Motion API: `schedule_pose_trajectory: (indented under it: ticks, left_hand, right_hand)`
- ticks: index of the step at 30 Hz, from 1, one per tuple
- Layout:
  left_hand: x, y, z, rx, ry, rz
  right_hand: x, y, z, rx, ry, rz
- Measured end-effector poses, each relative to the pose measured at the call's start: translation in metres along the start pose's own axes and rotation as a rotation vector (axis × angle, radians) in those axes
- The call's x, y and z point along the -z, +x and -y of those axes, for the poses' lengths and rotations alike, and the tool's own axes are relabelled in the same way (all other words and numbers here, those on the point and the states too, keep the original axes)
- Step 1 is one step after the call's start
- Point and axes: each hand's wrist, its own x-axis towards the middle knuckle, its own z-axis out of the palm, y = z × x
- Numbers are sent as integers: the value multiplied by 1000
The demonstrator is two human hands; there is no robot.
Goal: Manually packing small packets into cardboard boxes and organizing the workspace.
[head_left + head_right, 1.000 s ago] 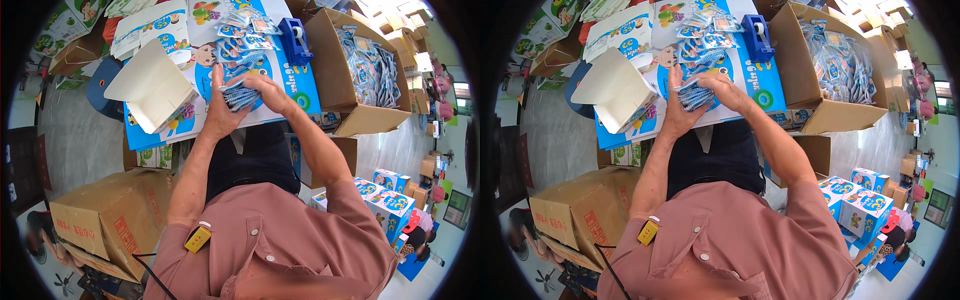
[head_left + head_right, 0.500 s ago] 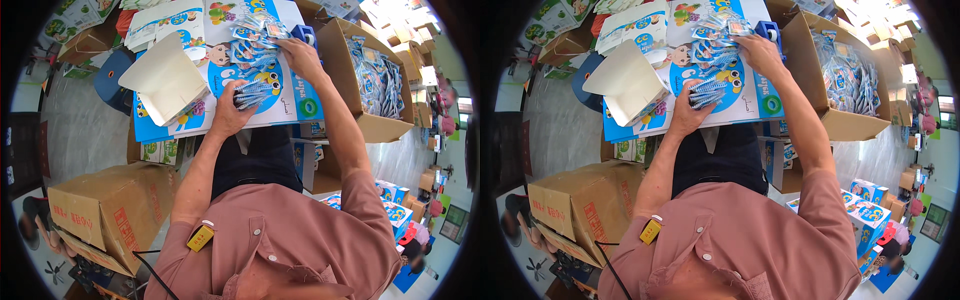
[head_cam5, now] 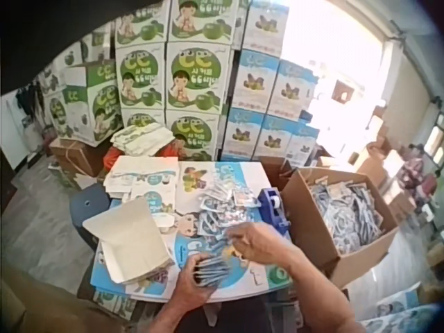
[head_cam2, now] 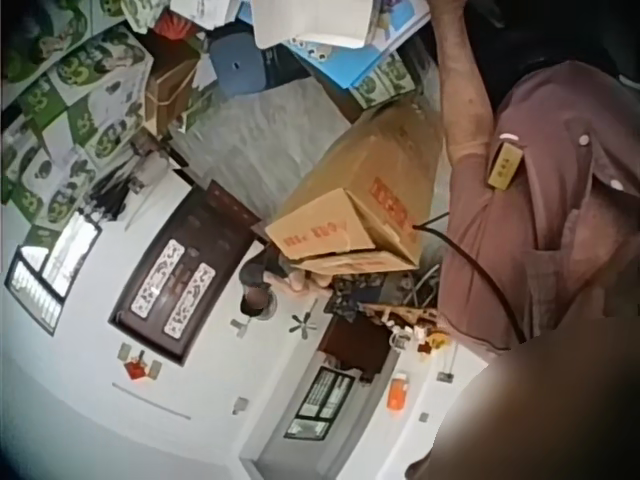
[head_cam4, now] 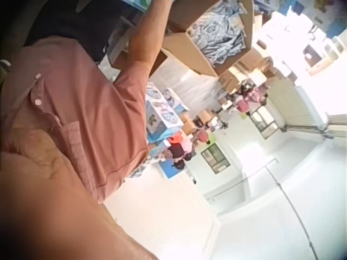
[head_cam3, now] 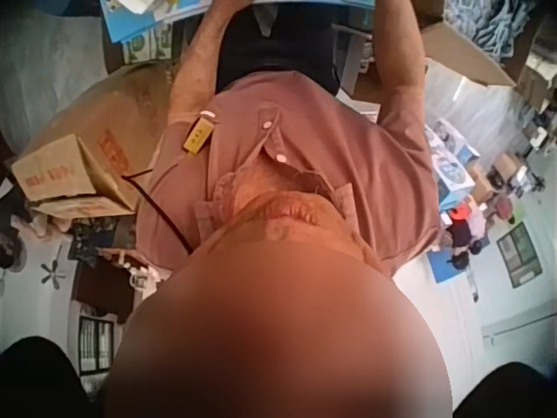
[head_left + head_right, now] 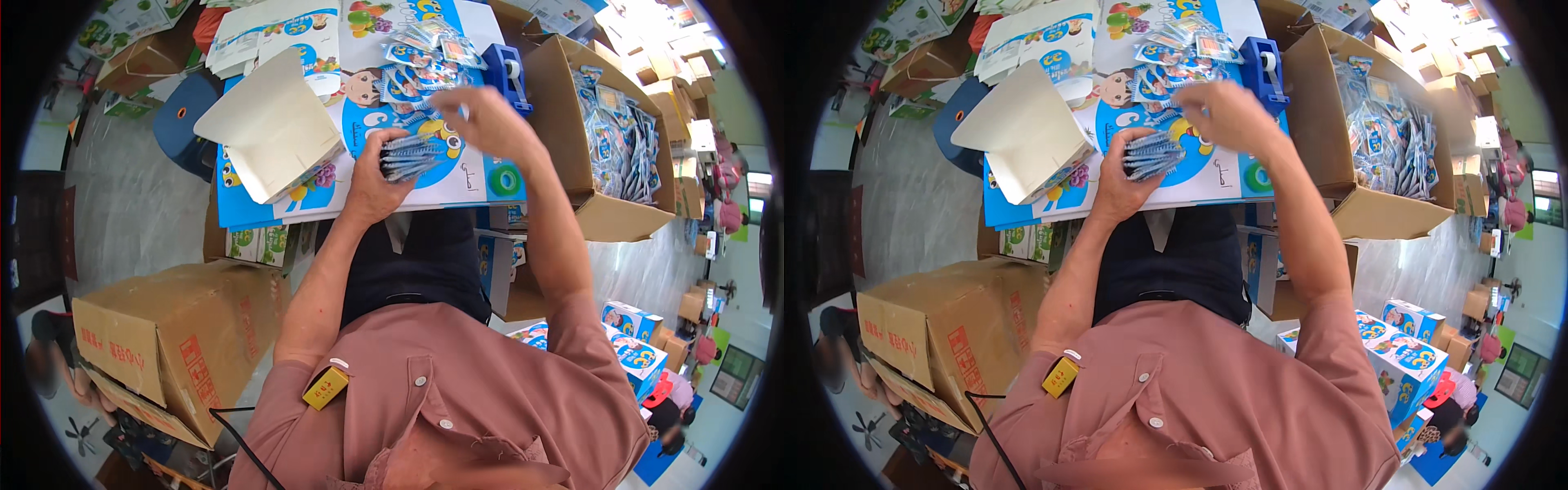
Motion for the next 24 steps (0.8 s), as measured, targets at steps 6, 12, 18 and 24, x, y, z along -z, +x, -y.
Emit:
schedule_pose_trajectory:
  ticks: [6, 12, 18, 24]
  left_hand:
    - [-5, -4, 2, -81, 96, -111]
    - [-2, -4, -4, 28, -42, -58]
    - [10, 4, 0, -278, 77, -46]
    - [1, -4, 3, -22, -240, -75]
  right_hand:
    - [-36, 104, -20, 185, -487, -541]
    - [-20, 49, -15, 195, -262, -455]
    - [-68, -12, 1, 53, 703, -290]
    - [-106, -4, -13, -26, 1296, -93]
